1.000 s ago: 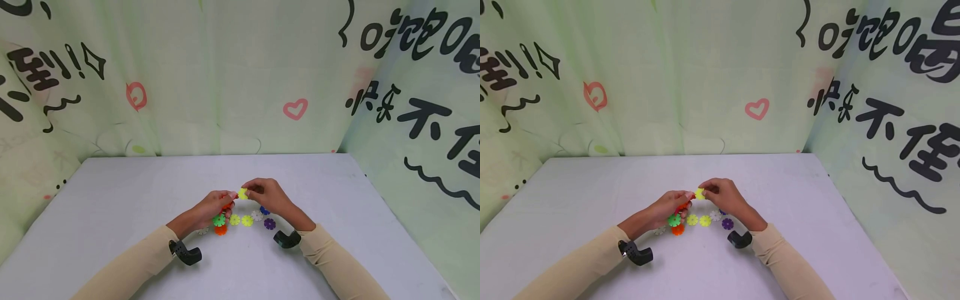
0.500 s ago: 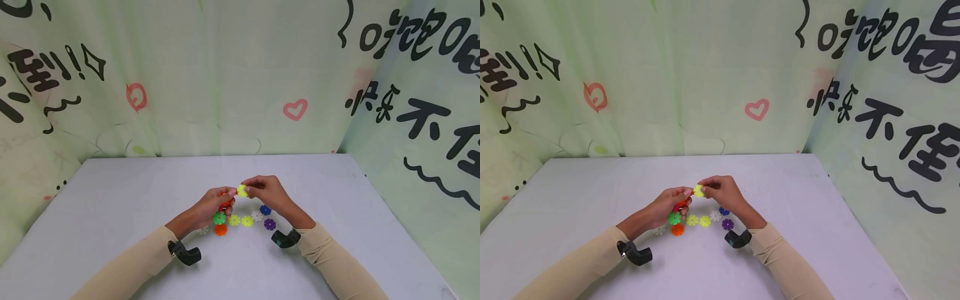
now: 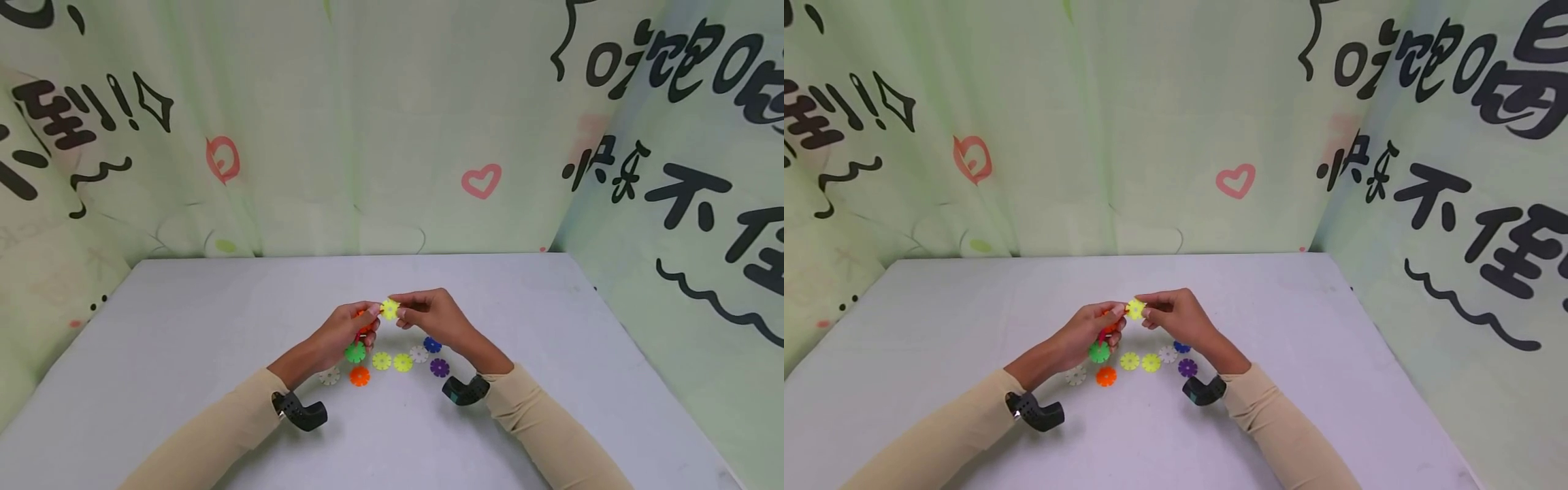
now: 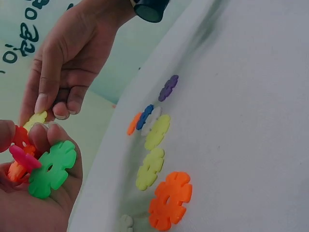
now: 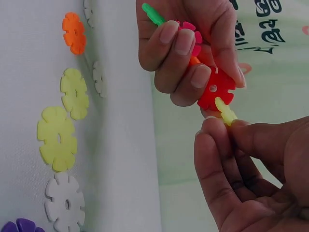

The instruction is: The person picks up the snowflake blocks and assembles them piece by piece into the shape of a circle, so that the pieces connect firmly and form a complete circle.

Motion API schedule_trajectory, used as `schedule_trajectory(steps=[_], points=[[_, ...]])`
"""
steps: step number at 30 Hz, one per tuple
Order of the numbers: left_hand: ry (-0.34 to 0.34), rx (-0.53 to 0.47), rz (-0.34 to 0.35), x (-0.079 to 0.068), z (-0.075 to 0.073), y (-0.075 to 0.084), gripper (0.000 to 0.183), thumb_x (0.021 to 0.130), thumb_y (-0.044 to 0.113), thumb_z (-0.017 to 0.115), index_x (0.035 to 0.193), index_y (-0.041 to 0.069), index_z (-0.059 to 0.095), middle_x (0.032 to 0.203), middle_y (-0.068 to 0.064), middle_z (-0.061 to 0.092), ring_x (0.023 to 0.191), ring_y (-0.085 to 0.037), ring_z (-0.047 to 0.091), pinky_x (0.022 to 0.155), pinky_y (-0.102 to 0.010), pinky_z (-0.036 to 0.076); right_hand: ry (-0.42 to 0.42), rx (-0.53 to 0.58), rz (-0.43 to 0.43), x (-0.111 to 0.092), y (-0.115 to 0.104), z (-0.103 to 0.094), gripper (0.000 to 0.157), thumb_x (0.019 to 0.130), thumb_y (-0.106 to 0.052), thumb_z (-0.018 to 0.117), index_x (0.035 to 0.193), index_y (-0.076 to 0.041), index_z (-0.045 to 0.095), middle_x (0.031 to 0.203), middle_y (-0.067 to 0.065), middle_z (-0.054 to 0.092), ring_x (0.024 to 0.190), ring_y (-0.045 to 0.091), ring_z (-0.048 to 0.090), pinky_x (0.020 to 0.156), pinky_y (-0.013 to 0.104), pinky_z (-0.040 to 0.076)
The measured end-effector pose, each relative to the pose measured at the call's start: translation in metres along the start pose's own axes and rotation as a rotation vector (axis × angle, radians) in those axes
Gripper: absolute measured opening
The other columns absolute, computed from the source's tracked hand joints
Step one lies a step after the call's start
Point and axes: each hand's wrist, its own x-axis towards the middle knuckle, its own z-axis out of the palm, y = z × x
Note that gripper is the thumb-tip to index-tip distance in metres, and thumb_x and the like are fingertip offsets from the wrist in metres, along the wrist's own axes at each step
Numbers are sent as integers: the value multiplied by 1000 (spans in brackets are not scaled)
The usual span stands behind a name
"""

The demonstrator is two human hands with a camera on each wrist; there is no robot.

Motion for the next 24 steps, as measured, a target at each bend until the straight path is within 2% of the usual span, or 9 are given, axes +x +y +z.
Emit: schedule_trajectory(steps=[3,7,10,13,17,21,24], points=[[-47,36,13,0,-3,-2,37,103,28,49,120,-5,50,86,-6,48,67,-17,47,63,-26,44,-55,1,-54,1,3,-1,29,94,0,61,123,7,63,94,21,68,84,40,67,78,32,55],[-90,79,51,0,-8,-6,40,104,26,47,119,-11,47,86,-7,46,68,-17,45,63,-26,44,-116,23,-124,4,8,-1,31,94,4,58,124,11,60,89,17,65,82,37,68,78,34,56],[-101,81,59,0,-9,-6,39,104,24,46,116,-14,45,85,-6,46,68,-16,45,63,-25,44,-124,40,-133,5,10,0,31,94,5,59,124,11,59,88,16,64,81,36,68,77,34,56],[-94,74,70,1,-9,-2,39,104,25,47,114,-12,47,85,-6,46,68,-16,45,63,-25,43,-90,41,-135,7,10,0,31,93,3,60,124,9,61,88,15,64,81,35,68,77,33,56],[-35,44,59,5,-8,2,40,102,28,52,115,-9,50,83,-7,48,67,-17,45,62,-26,43,-28,43,-119,8,8,0,31,93,0,62,123,7,63,92,20,67,80,31,69,78,32,55],[90,18,-15,9,-7,0,42,96,35,59,115,-2,56,79,-7,51,63,-18,47,60,-26,44,-13,19,-112,11,9,4,33,94,-4,63,125,6,62,95,24,68,79,32,70,77,32,56],[184,1,-51,10,-7,-2,41,93,37,65,116,3,59,80,-8,53,62,-17,48,60,-26,45,-6,-27,-115,13,9,5,37,95,-11,64,129,3,60,96,21,69,82,36,69,78,35,56]])
